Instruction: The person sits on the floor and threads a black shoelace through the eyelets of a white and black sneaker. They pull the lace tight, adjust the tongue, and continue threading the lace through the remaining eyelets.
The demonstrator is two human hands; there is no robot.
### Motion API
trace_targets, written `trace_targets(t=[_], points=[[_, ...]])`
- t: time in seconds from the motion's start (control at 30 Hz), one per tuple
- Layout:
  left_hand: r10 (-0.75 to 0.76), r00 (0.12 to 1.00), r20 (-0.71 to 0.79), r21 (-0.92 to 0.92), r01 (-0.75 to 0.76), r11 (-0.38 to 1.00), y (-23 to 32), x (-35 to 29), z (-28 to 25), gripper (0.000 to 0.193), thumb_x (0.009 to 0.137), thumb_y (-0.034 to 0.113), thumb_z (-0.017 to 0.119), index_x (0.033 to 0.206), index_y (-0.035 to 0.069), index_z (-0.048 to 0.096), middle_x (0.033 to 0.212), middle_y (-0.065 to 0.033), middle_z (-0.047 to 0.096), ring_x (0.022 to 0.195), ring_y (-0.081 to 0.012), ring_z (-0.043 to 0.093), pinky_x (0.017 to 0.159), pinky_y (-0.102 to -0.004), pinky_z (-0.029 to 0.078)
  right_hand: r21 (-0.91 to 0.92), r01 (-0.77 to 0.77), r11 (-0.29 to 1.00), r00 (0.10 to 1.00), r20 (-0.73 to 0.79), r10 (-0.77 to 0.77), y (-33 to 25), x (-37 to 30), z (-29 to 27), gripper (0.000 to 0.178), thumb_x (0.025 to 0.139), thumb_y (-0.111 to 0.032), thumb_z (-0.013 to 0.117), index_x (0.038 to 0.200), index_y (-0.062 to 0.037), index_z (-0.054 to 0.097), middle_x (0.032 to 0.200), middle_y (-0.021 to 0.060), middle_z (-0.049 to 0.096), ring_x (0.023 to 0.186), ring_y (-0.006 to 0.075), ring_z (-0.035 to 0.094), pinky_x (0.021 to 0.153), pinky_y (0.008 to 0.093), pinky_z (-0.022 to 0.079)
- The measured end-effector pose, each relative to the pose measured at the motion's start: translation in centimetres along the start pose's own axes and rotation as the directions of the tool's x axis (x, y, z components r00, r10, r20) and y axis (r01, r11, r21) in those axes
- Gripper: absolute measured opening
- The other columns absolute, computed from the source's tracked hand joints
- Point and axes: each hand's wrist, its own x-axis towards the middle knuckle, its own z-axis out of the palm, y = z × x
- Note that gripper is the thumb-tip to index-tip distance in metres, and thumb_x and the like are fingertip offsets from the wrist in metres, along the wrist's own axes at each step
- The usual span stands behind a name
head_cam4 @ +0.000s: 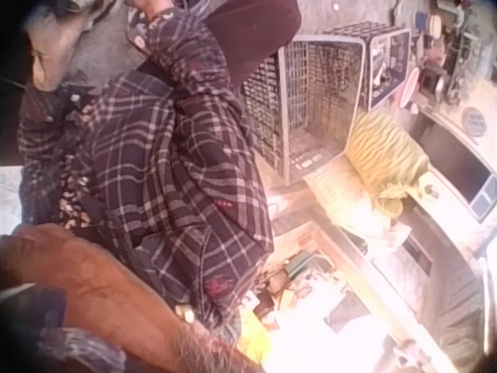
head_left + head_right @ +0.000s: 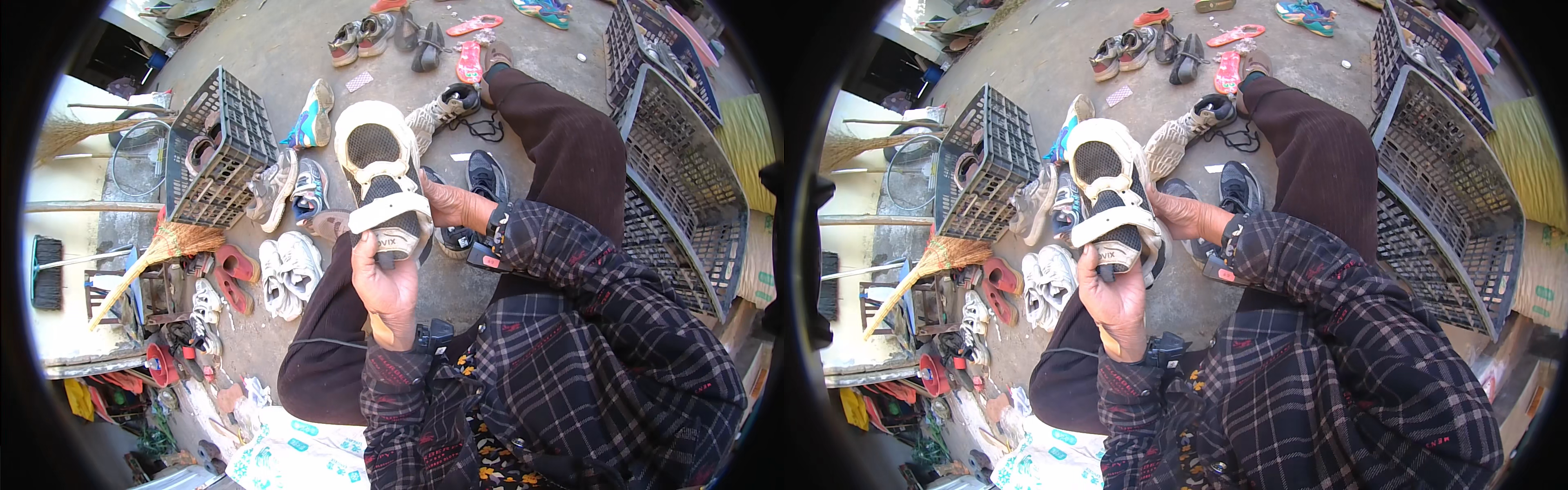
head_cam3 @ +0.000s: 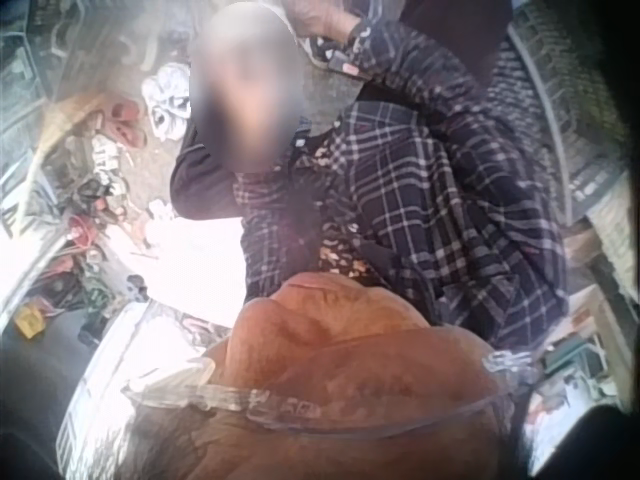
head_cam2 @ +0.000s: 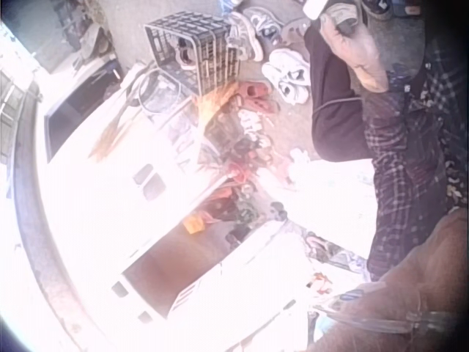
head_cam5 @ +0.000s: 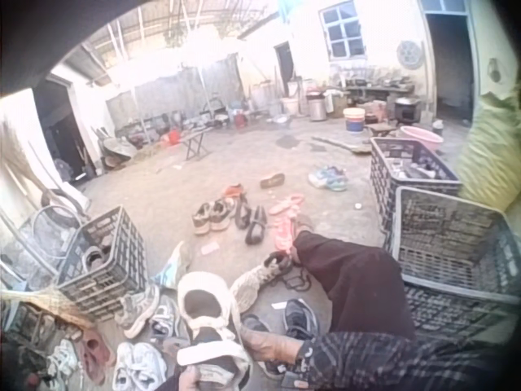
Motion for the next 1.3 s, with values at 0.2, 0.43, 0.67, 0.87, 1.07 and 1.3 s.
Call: trace_targets(t=[0.2, 0.43, 0.67, 0.87, 1.07, 1.3], points=[[0.193, 0.980, 0.051, 0.366, -0.198, 0.909, -1.1, -0.6, 1.5, 0.040, 0.083, 0.014, 0.049, 0.118, -0.004, 0.045, 0.111, -0.0133, 0.055, 0.101, -0.0217, 0.054, 0.088, -0.0333, 0.042, 0.071, -0.048, 0.996, 0.998, -0.039, 0.051, -0.5, -0.3, 1.9, 0.082, 0.071, -0.061, 0.054, 0.132, -0.0104, 0.034, 0.131, 0.0075, 0.042, 0.119, 0.0196, 0.040, 0.099, 0.0355, 0.033], [0.145, 0.989, 0.004, 0.511, -0.127, 0.850, -0.4, -0.5, 1.3, 0.037, 0.082, 0.014, 0.052, 0.115, -0.001, 0.046, 0.101, -0.0113, 0.057, 0.089, -0.0168, 0.056, 0.069, -0.0273, 0.045, -0.145, 0.173, 0.974, 0.977, -0.102, -0.189, -1.7, -0.2, 1.6, 0.084, 0.069, -0.061, 0.060, 0.126, -0.0021, 0.040, 0.119, 0.0085, 0.052, 0.106, 0.0154, 0.051, 0.090, 0.0298, 0.043], [-0.344, 0.937, -0.060, -0.067, 0.340, 0.938, -0.5, 0.2, 0.0, 0.031, 0.077, 0.003, 0.052, 0.108, 0.001, 0.047, 0.090, -0.0083, 0.057, 0.061, -0.0109, 0.049, 0.042, -0.0193, 0.033, -0.553, 0.231, 0.800, 0.945, -0.069, -0.320, -2.8, -0.4, 1.1, 0.087, 0.070, -0.070, 0.052, 0.117, 0.0033, 0.048, 0.108, 0.0080, 0.056, 0.098, 0.0123, 0.051, 0.084, 0.0266, 0.042], [-0.097, 0.985, -0.141, 0.401, 0.147, 0.904, 1.5, 0.7, -2.1, 0.028, 0.077, 0.005, 0.055, 0.104, 0.000, 0.050, 0.083, -0.0066, 0.058, 0.062, -0.0081, 0.051, 0.041, -0.0174, 0.035, -0.504, 0.142, 0.852, 0.969, -0.104, -0.223, -4.7, -0.7, 0.8, 0.082, 0.070, -0.060, 0.062, 0.121, 0.0025, 0.044, 0.110, 0.0080, 0.055, 0.098, 0.0124, 0.052, 0.084, 0.0263, 0.044], [0.357, 0.934, 0.028, 0.983, -0.090, 0.160, 2.7, 0.8, -2.2, 0.027, 0.079, 0.012, 0.058, 0.100, -0.003, 0.054, 0.088, -0.0112, 0.062, 0.079, -0.0203, 0.059, 0.074, -0.0285, 0.045, -0.464, 0.098, 0.880, 0.974, -0.137, -0.181, -4.5, -0.7, 0.9, 0.077, 0.071, -0.053, 0.065, 0.120, 0.0028, 0.044, 0.107, 0.0078, 0.056, 0.093, 0.0123, 0.055, 0.079, 0.0261, 0.047], [0.273, 0.962, 0.010, 0.938, -0.103, 0.330, -1.5, 0.2, -1.3, 0.028, 0.083, 0.010, 0.058, 0.108, -0.002, 0.051, 0.089, -0.0080, 0.062, 0.075, -0.0163, 0.059, 0.065, -0.0288, 0.045, -0.469, 0.111, 0.876, 0.970, -0.140, -0.197, -2.7, -0.6, 0.2, 0.075, 0.074, -0.060, 0.058, 0.115, 0.0026, 0.049, 0.105, 0.0077, 0.058, 0.094, 0.0115, 0.053, 0.081, 0.0263, 0.045]])
